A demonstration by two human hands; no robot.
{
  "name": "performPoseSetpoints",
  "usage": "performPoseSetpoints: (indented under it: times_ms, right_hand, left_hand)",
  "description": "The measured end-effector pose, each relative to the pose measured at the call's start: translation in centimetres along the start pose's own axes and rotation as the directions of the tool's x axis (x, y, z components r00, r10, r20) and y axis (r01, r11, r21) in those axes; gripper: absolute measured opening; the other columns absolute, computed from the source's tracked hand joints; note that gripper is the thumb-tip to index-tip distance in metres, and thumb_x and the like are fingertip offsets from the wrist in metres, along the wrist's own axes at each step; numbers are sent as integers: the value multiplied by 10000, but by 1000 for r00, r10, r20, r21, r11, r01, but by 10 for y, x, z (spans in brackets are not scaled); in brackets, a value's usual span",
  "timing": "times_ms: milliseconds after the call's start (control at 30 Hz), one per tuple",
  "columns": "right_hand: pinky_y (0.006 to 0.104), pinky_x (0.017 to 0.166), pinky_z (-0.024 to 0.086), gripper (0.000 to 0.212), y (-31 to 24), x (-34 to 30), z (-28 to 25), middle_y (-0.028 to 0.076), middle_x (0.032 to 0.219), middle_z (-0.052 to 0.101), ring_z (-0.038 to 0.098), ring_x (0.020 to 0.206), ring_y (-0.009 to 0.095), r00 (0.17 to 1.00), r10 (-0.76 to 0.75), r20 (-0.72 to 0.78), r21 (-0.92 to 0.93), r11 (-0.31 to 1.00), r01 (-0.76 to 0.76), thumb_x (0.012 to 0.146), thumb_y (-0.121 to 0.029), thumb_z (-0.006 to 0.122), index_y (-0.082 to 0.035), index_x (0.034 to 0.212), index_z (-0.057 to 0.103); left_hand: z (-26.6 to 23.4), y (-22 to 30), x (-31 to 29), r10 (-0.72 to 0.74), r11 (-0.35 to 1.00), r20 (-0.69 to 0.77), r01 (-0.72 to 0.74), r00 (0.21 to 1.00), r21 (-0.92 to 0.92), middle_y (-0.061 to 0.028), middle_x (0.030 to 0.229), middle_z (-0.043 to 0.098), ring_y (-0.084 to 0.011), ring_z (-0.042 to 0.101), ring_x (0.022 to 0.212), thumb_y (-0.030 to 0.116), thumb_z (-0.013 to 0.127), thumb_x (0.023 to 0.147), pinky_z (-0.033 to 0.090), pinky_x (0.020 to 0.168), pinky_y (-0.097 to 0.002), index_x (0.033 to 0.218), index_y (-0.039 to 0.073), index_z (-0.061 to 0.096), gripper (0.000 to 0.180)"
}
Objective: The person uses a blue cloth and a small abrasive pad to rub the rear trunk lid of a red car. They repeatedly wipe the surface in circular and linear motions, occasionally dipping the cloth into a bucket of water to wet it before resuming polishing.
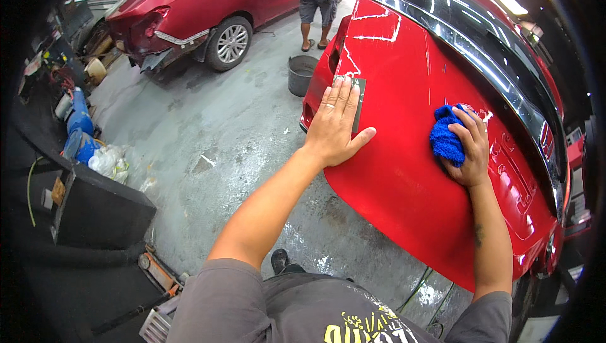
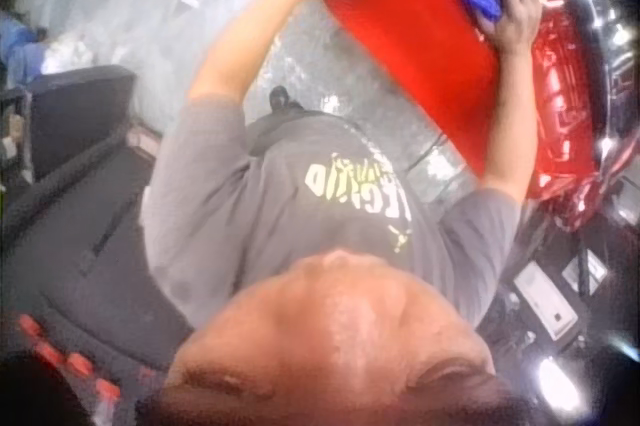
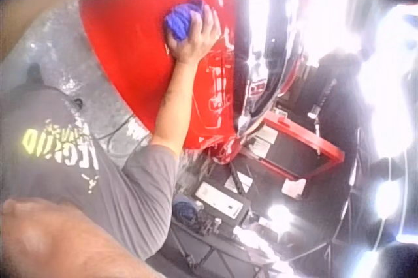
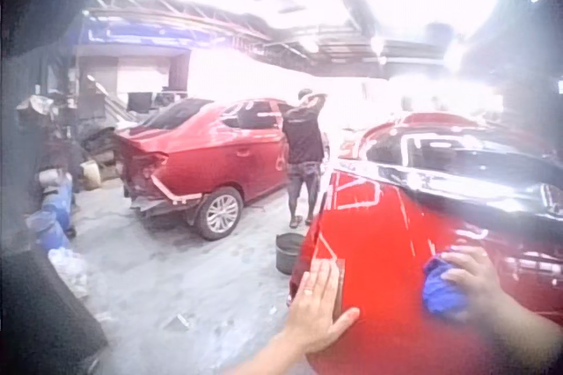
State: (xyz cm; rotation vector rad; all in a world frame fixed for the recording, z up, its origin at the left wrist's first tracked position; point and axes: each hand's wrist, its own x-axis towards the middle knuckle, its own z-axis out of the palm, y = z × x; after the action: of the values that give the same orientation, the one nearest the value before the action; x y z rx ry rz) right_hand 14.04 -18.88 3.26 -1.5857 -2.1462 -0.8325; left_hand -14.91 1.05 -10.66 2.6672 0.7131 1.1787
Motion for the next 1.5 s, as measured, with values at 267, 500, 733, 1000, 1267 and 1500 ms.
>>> performPoseSetpoints:
  times_ms: [267,500,733,1000,1267,1500]
  right_hand:
    - [611,1178,472,566,-2,1,-4,183,1514,674,605,1410,489,999,36,39,6,999,-37,722,-311,883,-139,1218,672]
    - [611,1172,479,586,1,1,-3,188,1518,672,610,1401,496,999,22,28,7,1000,-22,719,-322,889,-143,1235,675]
    - [614,1165,483,607,2,-7,-9,192,1530,661,612,1400,496,998,50,41,-1,999,-50,708,-332,894,-155,1243,672]
    - [610,1168,482,625,2,-9,-6,186,1529,662,608,1407,493,998,53,34,22,998,-54,691,-321,916,-164,1244,673]
    - [605,1165,483,593,-4,16,-3,190,1523,670,621,1401,470,1000,10,-2,26,1000,-10,711,-327,903,-152,1235,688]
    - [596,1148,497,590,1,-6,-9,177,1494,683,631,1386,470,998,61,20,7,998,-61,692,-335,908,-159,1213,692]
  left_hand:
    - [6,4,-43,90,987,-82,-100,993,-129,-418,1770,237,-602,235,1654,681,657,1013,221,1340,-683,1699,-128,293,1121]
    - [-7,-21,53,80,996,-56,-82,995,-31,-398,1749,313,-546,268,1658,638,601,1069,203,1373,-601,1664,-136,360,1006]
    - [-16,-13,24,128,990,45,-125,991,-69,-412,1758,277,-554,242,1669,726,681,979,212,1361,-626,1682,-125,335,1157]
    - [-14,1,-10,99,993,60,-95,993,-71,-415,1757,273,-564,257,1660,717,673,989,197,1362,-637,1671,-149,324,1156]
    - [-23,-53,136,-24,998,21,23,999,64,-394,1790,219,-481,186,1706,699,556,1076,156,1405,-504,1709,-135,254,1090]
    - [-7,31,-37,139,979,86,-124,987,-164,-466,1749,205,-617,143,1671,718,685,984,205,1352,-665,1667,-182,272,1204]
